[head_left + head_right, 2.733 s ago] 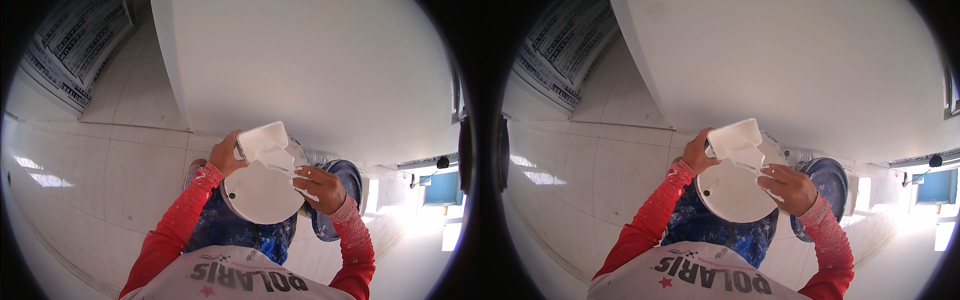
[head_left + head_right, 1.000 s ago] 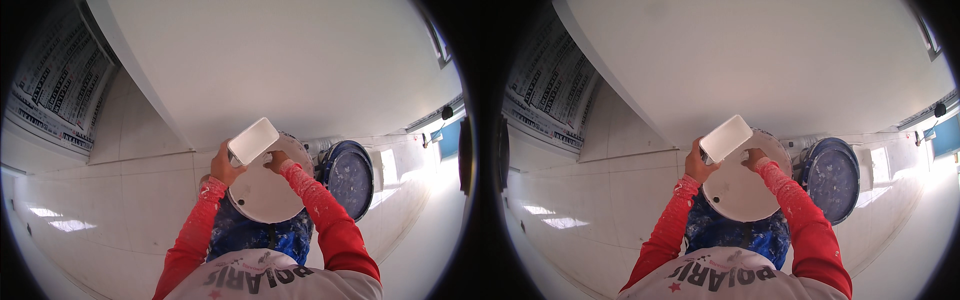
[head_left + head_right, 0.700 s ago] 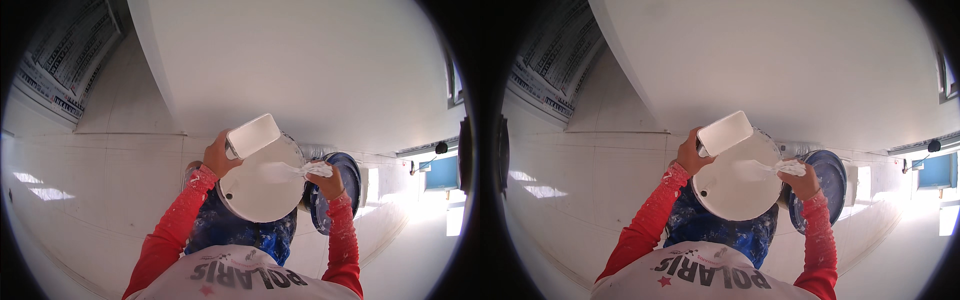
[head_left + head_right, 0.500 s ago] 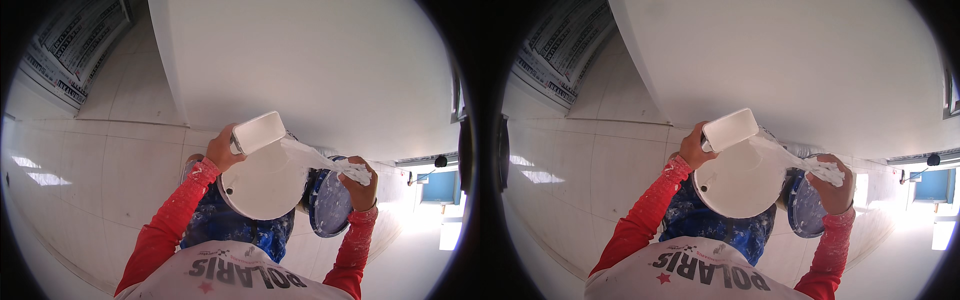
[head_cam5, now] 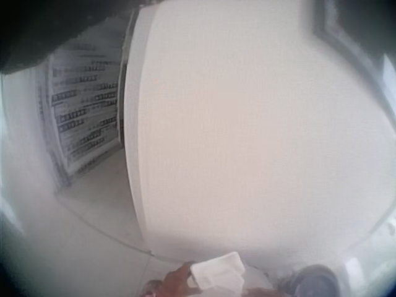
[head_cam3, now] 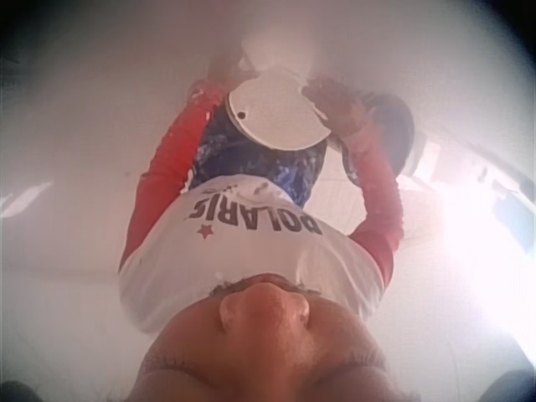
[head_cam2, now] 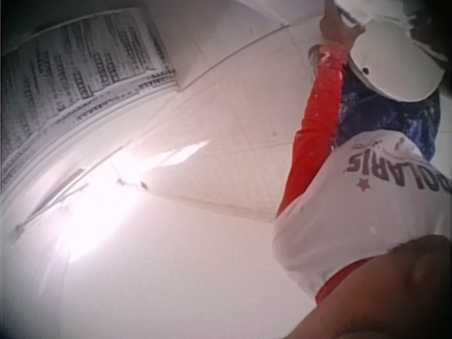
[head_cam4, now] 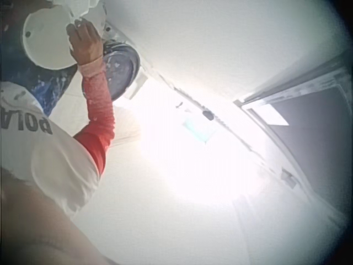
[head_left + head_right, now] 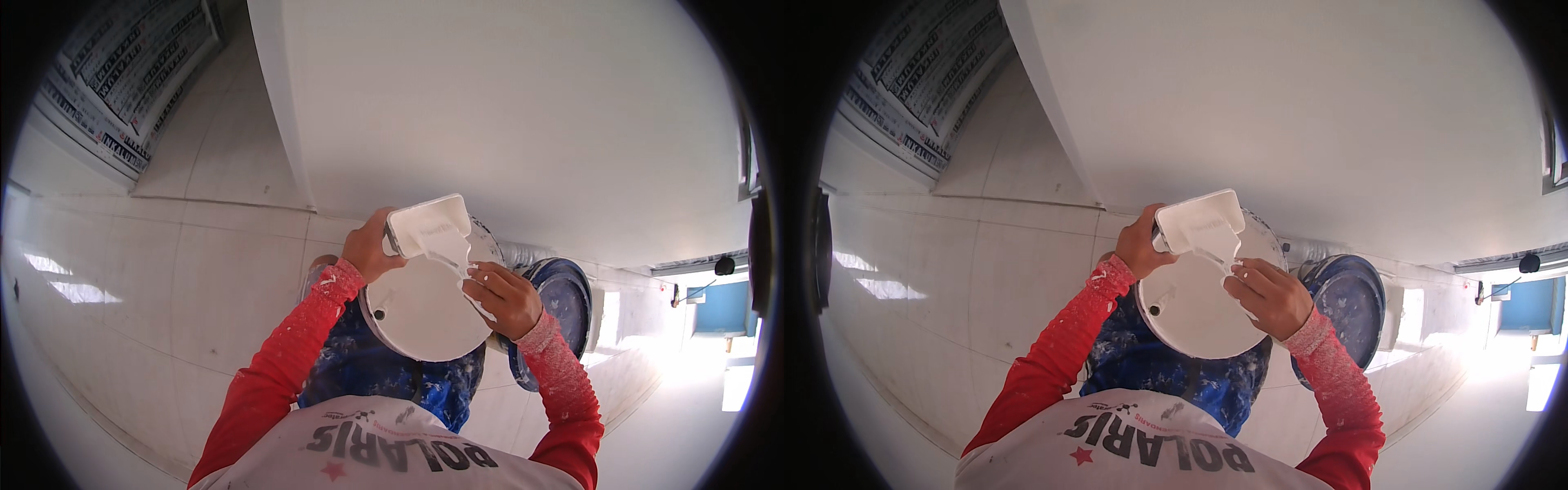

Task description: The person walks to a paint bucket, opens it, and uses a plastic scoop to transfer white paint into a paint tray. The person then wipes excess paint from the scoop and hands before closing the bucket.

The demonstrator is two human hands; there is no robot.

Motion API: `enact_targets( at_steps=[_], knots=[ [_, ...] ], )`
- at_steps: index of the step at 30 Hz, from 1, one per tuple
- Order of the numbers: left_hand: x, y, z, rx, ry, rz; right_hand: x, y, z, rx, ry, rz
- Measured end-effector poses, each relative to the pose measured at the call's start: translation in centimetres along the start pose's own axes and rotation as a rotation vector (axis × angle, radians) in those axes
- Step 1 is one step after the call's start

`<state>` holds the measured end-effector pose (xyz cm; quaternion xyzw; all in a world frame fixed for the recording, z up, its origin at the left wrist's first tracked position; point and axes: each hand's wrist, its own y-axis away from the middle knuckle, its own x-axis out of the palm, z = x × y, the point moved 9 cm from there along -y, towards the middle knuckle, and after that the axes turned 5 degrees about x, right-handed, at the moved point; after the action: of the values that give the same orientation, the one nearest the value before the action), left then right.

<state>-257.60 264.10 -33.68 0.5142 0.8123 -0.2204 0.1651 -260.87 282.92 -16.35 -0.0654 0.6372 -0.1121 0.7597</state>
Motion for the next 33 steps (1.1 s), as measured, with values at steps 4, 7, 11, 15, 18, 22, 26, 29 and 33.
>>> enact_targets(
  at_steps=[4,7,11,15,18,22,26,29,33],
  knots=[
    [-0.2,-0.1,-0.3,0.020,-0.021,-0.016,-0.9,0.4,-0.3,0.024,-0.049,0.031],
    [-0.1,0.0,-0.3,0.017,-0.022,-0.013,-1.6,0.7,-0.2,0.035,-0.069,0.042],
    [-0.1,0.0,0.0,-0.013,0.017,-0.009,-2.7,1.4,-0.5,0.080,-0.128,0.026],
    [-0.1,0.0,0.2,-0.029,0.016,-0.003,-4.3,3.6,-2.1,0.361,-0.281,-0.057],
    [-0.2,0.0,0.0,0.023,-0.036,-0.016,-5.4,6.9,-4.4,0.716,-0.328,-0.355],
    [-0.1,0.0,0.1,0.042,-0.034,-0.018,-0.2,10.8,-8.5,1.050,-1.051,-1.018],
    [-0.2,0.0,0.1,0.038,-0.035,-0.027,6.6,10.3,-9.4,1.241,-1.421,-1.112],
    [-0.2,0.0,0.1,0.041,-0.030,-0.038,10.0,9.7,-8.3,1.328,-1.481,-1.149],
    [0.0,0.0,0.3,0.059,-0.029,-0.044,10.4,10.7,-7.6,1.369,-1.475,-1.172]
  ],
)
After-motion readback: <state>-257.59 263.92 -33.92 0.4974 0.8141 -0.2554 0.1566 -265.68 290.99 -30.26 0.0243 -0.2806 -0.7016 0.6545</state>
